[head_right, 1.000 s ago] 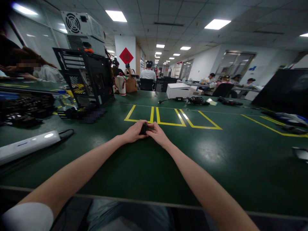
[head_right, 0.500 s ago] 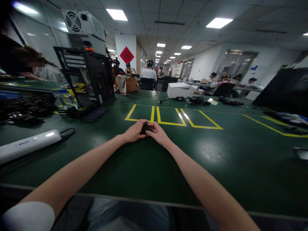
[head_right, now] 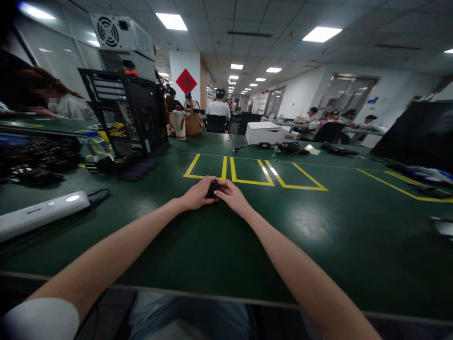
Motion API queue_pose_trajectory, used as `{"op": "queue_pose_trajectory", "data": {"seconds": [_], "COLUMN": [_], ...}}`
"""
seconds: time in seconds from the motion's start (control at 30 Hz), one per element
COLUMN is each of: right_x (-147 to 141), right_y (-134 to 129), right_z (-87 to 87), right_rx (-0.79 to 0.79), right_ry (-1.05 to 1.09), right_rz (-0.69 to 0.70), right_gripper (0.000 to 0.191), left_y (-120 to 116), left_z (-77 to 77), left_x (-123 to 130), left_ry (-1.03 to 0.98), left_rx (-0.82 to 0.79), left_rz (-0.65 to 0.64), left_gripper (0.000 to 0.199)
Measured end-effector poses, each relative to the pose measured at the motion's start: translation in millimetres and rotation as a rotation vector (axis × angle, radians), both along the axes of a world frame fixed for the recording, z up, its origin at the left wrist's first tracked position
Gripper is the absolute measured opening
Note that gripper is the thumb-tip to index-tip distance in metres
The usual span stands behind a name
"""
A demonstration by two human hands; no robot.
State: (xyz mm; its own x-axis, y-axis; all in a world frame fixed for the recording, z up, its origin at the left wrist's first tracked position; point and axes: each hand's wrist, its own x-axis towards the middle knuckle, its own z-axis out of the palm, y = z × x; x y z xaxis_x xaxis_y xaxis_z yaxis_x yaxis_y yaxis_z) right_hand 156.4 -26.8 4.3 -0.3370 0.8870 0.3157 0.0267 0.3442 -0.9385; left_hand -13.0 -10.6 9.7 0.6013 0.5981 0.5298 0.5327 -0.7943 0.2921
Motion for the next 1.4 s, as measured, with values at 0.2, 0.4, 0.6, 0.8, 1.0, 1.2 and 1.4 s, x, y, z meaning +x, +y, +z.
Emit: {"op": "queue_pose_trajectory", "data": {"seconds": [0.2, 0.4, 0.6, 0.8, 1.0, 1.2, 1.4], "right_x": [-1.3, -0.1, 0.2, -1.0, -0.5, -2.0, -2.0], "right_y": [1.1, 5.1, 1.2, 0.0, -0.4, 0.6, 4.8], "right_z": [-2.6, -5.0, -3.7, -1.8, 0.6, -1.4, -3.5], "right_rx": [0.013, 0.043, 0.035, 0.007, -0.019, 0.008, 0.024], "right_ry": [-0.02, -0.053, 0.006, -0.009, -0.014, 0.015, -0.017], "right_rz": [-0.042, -0.035, 0.022, -0.028, -0.004, -0.018, -0.063], "right_gripper": [0.019, 0.028, 0.029, 0.022, 0.03, 0.025, 0.028], "left_y": [2.0, 1.3, -0.9, -1.5, -3.4, -3.7, -1.7], "left_z": [-2.4, -3.0, -2.3, -1.6, 0.6, 0.3, -1.3], "left_x": [1.1, 1.5, 0.3, 0.8, 0.4, 0.5, 1.4], "left_ry": [-0.003, -0.004, -0.006, -0.009, -0.005, -0.014, -0.02], "left_rx": [0.01, 0.025, 0.031, 0.023, 0.009, 0.005, 0.007], "left_rz": [0.007, 0.01, 0.01, 0.008, 0.01, 0.015, 0.01], "left_gripper": [0.059, 0.058, 0.056, 0.057, 0.056, 0.058, 0.059]}}
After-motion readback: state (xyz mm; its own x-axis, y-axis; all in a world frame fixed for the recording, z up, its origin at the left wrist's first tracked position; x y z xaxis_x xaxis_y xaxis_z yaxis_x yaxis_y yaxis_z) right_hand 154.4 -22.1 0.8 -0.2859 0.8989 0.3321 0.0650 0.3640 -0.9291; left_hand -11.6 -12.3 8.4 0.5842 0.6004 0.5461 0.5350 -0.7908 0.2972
